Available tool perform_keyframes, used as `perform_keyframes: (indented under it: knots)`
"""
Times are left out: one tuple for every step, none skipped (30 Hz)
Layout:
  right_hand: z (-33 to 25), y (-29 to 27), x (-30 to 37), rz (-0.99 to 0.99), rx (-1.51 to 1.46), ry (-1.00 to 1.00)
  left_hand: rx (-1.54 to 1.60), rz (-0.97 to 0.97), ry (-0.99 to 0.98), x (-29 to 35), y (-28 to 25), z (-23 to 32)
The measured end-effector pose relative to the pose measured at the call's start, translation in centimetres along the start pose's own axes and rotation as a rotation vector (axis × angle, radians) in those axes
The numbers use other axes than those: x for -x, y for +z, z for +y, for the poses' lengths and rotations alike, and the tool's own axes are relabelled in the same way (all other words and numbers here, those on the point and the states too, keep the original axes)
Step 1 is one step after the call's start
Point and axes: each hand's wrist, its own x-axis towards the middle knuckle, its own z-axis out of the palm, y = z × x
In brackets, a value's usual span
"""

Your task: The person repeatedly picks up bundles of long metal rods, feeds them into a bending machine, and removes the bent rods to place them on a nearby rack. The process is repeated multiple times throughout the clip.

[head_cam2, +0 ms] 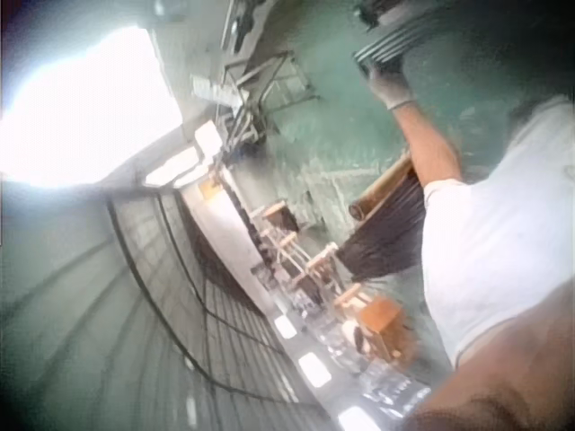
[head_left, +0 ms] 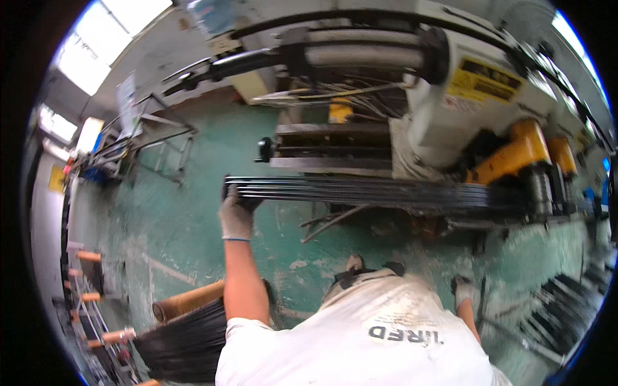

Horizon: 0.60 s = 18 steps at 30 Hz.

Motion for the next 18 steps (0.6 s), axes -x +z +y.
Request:
perform_keyframes:
  knots:
    - [-1.3, 0.1, 0.8, -0.012, 0.221, -0.034, -0.073, -0.012, 0.005, 0.4, -0.3, 0.2]
    - [3.0, -1.1, -1.7, 0.025, 0.465, -0.208, -0.12, -0.04, -0.018, 0.3, -0.3, 0.1]
    - [3.4, -1.0, -2.6, -0.086, 0.93, -0.329, -0.149, -0.04, -0.045, 0.1, -1.0, 0.4]
    - [10.5, -4.1, -6.8, 0.242, 0.862, -0.667, -0.111, -0.019, -0.118, -0.9, -3.3, -0.3]
    - [8.7, -1.3, -4.9, 0.106, 0.456, -0.343, -0.19, -0.073, -0.101, -0.9, -2.0, -0.3]
    - [4.6, 0.6, -2.8, 0.06, 0.09, -0.033, -0.255, -0.082, -0.067, 0.1, -2.1, 0.5]
    - [1.8, 0.6, -1.3, 0.06, 0.189, -0.032, -0.289, -0.095, -0.068, 0.5, -2.5, 0.8]
    - [-0.7, 0.8, 0.4, 0.02, 0.074, 0.028, -0.322, -0.106, -0.062, 0.6, -2.7, 1.0]
    - [-2.7, 0.5, 1.4, -0.013, 0.135, -0.002, -0.34, -0.103, -0.07, 0.6, -3.1, 1.1]
    - [-3.3, 0.3, 1.4, -0.04, 0.188, 0.012, -0.302, -0.122, -0.11, 0.2, -3.7, 1.3]
    - [-3.9, 0.3, 0.8, -0.066, 0.237, 0.02, -0.246, -0.117, -0.11, 0.1, -3.1, 1.2]
    - [-4.3, 0.3, 0.4, -0.093, 0.285, 0.027, -0.189, -0.11, -0.109, 0.2, -2.5, 1.1]
    - [-5.3, 0.5, 0.4, -0.112, 0.292, -0.036, -0.117, -0.152, -0.099, 0.2, -3.0, 1.3]
    - [-4.8, 0.6, -1.0, -0.134, 0.429, -0.12, -0.023, -0.445, -0.077, 0.0, -4.1, 1.1]
    - [-3.0, 1.2, -3.6, -0.151, 0.57, -0.202, 0.048, -0.293, -0.075, -0.6, -5.0, 0.5]
    - [-2.1, 1.0, -5.8, -0.176, 0.714, -0.288, 0.114, -0.134, -0.068, -0.9, -5.3, -0.4]
    - [-4.5, 0.8, -5.8, -0.239, 0.696, -0.18, 0.157, -0.002, -0.034, -0.1, -3.1, -1.7]
    - [-5.0, 1.0, -7.1, -0.265, 0.746, -0.194, 0.198, 0.129, 0.0, 1.1, -0.8, -3.1]
